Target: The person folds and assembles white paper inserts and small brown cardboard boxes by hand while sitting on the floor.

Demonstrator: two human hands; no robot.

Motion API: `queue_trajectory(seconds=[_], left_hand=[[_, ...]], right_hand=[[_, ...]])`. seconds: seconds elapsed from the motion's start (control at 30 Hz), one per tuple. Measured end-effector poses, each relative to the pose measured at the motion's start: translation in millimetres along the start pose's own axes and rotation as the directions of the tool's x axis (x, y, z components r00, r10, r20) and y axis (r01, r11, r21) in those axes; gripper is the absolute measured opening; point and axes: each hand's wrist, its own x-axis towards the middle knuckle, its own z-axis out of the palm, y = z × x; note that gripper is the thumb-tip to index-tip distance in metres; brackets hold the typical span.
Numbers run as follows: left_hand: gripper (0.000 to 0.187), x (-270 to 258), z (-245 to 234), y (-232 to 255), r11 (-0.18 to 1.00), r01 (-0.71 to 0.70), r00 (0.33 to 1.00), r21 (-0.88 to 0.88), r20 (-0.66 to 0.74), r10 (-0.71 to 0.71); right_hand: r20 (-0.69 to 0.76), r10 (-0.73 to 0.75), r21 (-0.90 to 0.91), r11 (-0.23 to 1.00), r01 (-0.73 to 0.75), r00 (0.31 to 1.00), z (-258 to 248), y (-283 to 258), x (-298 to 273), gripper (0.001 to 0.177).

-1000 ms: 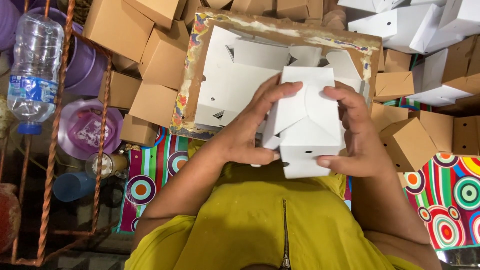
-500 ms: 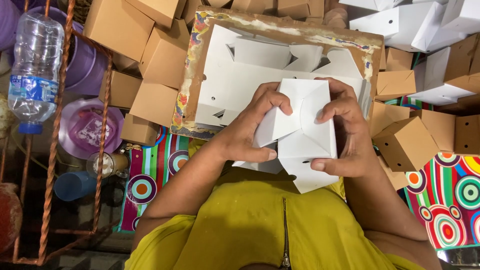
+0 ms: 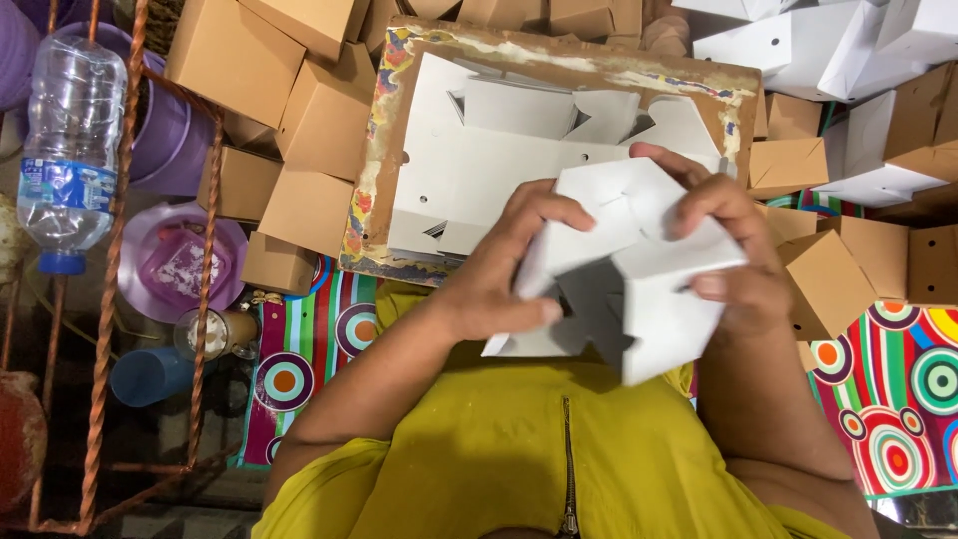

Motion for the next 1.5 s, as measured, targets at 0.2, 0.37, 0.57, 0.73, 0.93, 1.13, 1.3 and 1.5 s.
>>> queue_trajectory(seconds=[0.2,0.37,0.57,0.73,0.93,1.13,1.3,1.5], left_hand=[[0.059,2,-25,-3,0.614,-0.002,0.990,-0.790,-0.086,-0.108],[0.024,-6,-26,-37,0.359,0.015,0.720,-0.933,-0.239,-0.652],[0.065,4,-21,-15,0.565,-0.310,0.799,-0.765,-0.532,-0.281],[0.067,1,-5,-5,0.651,-0.452,0.793,-0.610,-0.609,-0.019],[0.048,2,-25,1,0.747,-0.157,0.987,-0.646,-0.118,0.106],[0.071,18,-36,28,0.958,0.287,0.958,-0.013,-0.020,-0.288],[0.104,34,-35,27,0.962,0.210,0.971,-0.177,0.149,-0.185],[0.087,39,-20,22,0.952,0.283,0.959,0.118,-0.057,-0.278]], right_hand=[[0.001,0.089,0.407,0.910,-0.081,0.996,-31,5,-5,0.055],[-0.327,0.254,0.418,0.903,-0.101,0.911,-39,8,-4,0.077],[-0.521,0.173,0.201,0.977,-0.076,0.836,-50,32,-16,0.080],[-0.438,-0.038,-0.084,0.996,0.001,0.898,-22,27,-5,0.083],[-0.655,-0.307,-0.452,0.892,-0.032,0.691,-41,15,-7,0.034],[-0.362,-0.500,-0.649,0.741,0.172,0.787,-18,-4,-3,0.021],[-0.144,-0.445,-0.545,0.781,0.304,0.884,5,4,6,0.031],[-0.156,-0.440,-0.535,0.790,0.298,0.885,10,7,8,0.032]])
